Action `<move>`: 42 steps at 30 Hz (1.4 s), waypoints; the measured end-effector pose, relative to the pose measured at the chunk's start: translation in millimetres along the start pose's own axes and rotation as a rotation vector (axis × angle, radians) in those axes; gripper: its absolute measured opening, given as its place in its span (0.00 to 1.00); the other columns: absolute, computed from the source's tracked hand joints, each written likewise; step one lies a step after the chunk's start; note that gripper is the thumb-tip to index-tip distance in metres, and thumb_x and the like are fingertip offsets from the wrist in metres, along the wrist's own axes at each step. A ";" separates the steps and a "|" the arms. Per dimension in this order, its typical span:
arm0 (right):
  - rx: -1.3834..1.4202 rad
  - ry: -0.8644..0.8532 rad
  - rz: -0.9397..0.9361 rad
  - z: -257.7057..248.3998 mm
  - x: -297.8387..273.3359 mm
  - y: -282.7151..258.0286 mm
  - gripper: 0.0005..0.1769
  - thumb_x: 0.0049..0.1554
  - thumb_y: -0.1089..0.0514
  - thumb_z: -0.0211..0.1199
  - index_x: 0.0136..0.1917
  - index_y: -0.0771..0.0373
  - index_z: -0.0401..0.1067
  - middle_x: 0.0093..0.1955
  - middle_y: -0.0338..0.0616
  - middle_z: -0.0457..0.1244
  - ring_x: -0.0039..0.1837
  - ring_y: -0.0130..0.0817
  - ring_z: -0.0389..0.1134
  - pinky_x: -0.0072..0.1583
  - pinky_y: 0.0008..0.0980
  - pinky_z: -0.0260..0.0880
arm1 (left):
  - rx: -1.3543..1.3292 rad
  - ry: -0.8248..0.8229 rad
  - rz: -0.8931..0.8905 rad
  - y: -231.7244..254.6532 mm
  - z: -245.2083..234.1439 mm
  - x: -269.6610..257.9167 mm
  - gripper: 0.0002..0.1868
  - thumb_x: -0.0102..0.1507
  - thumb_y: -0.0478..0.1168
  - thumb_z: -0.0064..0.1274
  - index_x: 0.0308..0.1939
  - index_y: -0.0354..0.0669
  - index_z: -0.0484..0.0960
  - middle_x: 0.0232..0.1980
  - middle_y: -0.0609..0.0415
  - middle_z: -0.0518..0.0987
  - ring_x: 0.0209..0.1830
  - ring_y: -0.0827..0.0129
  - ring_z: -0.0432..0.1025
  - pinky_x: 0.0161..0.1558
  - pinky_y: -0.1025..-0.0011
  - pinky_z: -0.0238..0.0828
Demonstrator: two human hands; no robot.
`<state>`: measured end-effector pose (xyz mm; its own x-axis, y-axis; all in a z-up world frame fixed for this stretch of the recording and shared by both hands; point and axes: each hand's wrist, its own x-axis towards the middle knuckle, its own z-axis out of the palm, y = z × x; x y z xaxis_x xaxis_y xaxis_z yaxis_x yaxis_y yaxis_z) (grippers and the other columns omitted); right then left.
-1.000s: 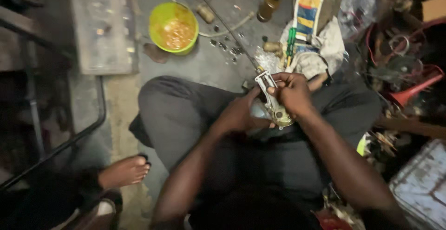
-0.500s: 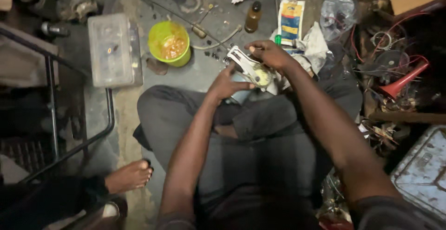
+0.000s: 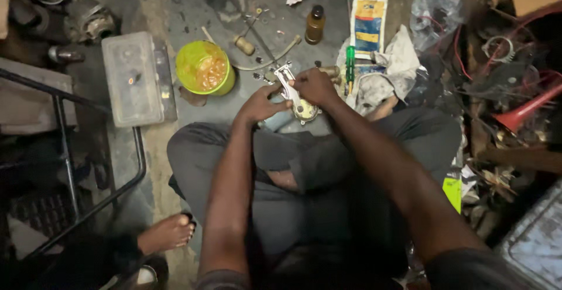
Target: The person sits on the floor and works on a small mechanical part, likely a carburetor. They use a screwdriver to adjust components, wipe the part with a cloth, and handle small screws and tools on the floor.
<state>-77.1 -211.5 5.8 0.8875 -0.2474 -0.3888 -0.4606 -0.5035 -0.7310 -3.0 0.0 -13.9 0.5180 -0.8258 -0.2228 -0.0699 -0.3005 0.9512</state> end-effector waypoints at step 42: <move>0.410 0.236 -0.615 42.9 -160.8 -78.9 0.18 0.54 0.65 0.62 0.59 0.67 0.73 0.59 0.53 0.69 0.65 0.43 0.69 0.71 0.45 0.67 | 0.514 0.900 0.217 130.0 49.6 -124.5 0.21 0.61 0.42 0.55 0.54 0.35 0.73 0.57 0.38 0.74 0.56 0.39 0.68 0.54 0.49 0.65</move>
<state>-184.1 -96.4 102.0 0.9439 -0.2155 0.2503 0.1881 -0.2720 -0.9437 -118.9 40.1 126.9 0.8772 -0.2914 0.3815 -0.4801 -0.5285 0.7002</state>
